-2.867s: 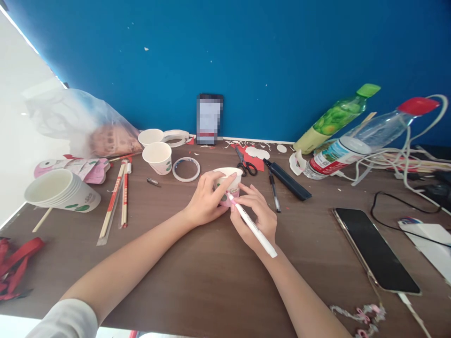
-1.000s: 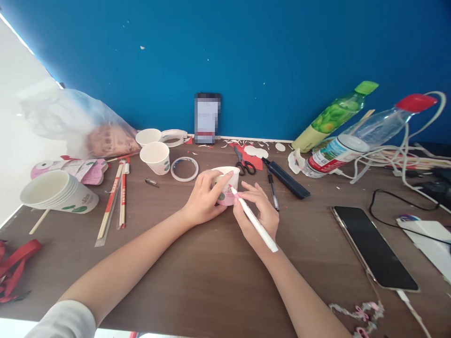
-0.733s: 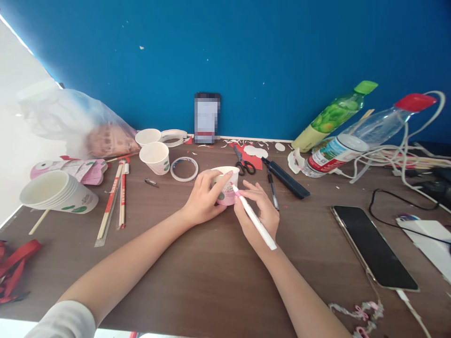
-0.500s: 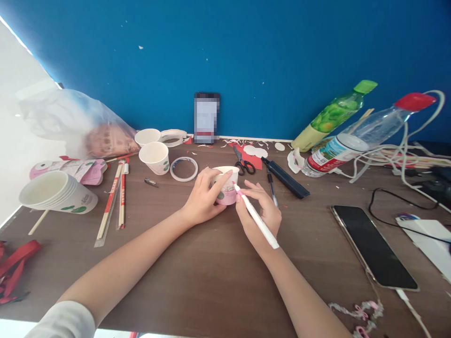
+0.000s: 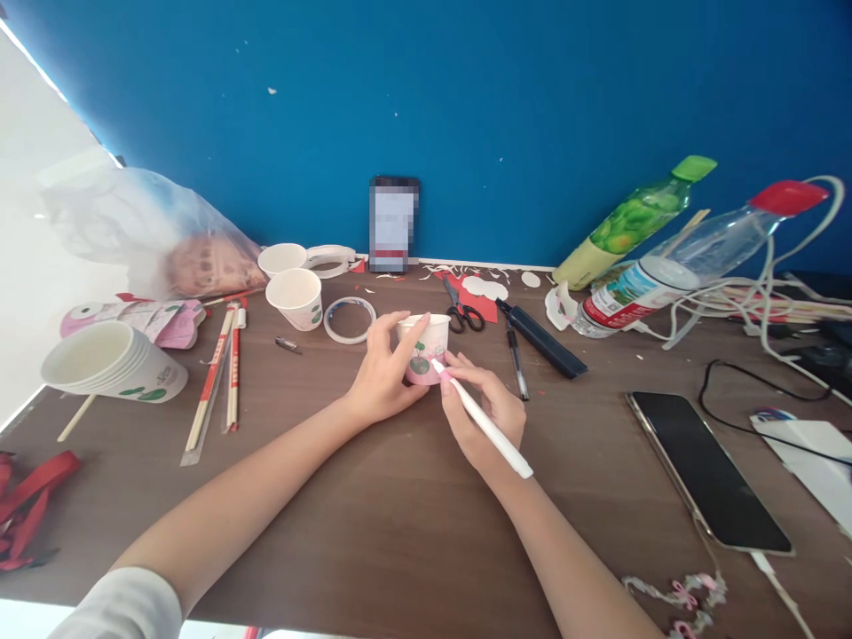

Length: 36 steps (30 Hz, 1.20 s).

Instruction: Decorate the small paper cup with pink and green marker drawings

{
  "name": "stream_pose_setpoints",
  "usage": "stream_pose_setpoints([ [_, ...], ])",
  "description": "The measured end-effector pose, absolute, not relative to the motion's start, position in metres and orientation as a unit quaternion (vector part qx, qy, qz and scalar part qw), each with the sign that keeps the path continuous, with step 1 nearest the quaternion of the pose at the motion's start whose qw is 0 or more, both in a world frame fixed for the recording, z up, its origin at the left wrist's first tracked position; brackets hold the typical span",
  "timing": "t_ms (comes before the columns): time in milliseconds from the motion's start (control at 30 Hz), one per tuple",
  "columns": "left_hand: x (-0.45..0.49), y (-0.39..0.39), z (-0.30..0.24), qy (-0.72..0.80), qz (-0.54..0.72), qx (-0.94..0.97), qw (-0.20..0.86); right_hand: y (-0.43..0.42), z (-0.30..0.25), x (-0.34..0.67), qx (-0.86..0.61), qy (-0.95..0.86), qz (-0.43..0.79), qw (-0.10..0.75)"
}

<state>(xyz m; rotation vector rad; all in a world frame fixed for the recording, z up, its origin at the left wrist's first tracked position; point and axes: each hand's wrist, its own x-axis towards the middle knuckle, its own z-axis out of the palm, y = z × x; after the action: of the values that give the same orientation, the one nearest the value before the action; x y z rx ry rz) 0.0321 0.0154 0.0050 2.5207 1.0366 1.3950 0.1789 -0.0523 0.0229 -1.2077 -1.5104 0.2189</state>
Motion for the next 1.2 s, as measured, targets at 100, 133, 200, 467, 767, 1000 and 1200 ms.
stream_pose_setpoints([
  [100, 0.0323, 0.0151, 0.0039, 0.331, 0.459, 0.822, 0.058, -0.0521, 0.0229, 0.1803, -0.517, -0.64, 0.1, 0.56],
  [133, 0.0325, 0.0151, 0.0038, 0.331, 0.463, 0.82, 0.064, -0.0518, 0.0235, 0.1806, -0.515, -0.641, 0.093, 0.561],
  [200, 0.0326, 0.0152, 0.004, 0.335, 0.466, 0.816, 0.065, -0.0511, 0.025, 0.1805, -0.508, -0.643, 0.067, 0.569],
  [467, 0.0332, 0.013, 0.007, 0.326, 0.454, 0.829, 0.022, -0.0467, 0.029, 0.1795, -0.457, -0.68, -0.007, 0.573],
  [767, 0.0333, 0.0121, 0.0063, 0.311, 0.453, 0.836, 0.015, -0.0458, 0.0314, 0.1796, -0.462, -0.685, -0.047, 0.562],
  [1000, 0.0333, 0.0129, 0.0065, 0.302, 0.458, 0.836, 0.008, -0.0443, 0.0289, 0.1794, -0.468, -0.685, -0.049, 0.556],
  [1200, 0.0334, 0.0136, 0.0069, 0.304, 0.456, 0.837, -0.002, -0.0433, 0.0265, 0.1805, -0.474, -0.677, -0.06, 0.56],
])
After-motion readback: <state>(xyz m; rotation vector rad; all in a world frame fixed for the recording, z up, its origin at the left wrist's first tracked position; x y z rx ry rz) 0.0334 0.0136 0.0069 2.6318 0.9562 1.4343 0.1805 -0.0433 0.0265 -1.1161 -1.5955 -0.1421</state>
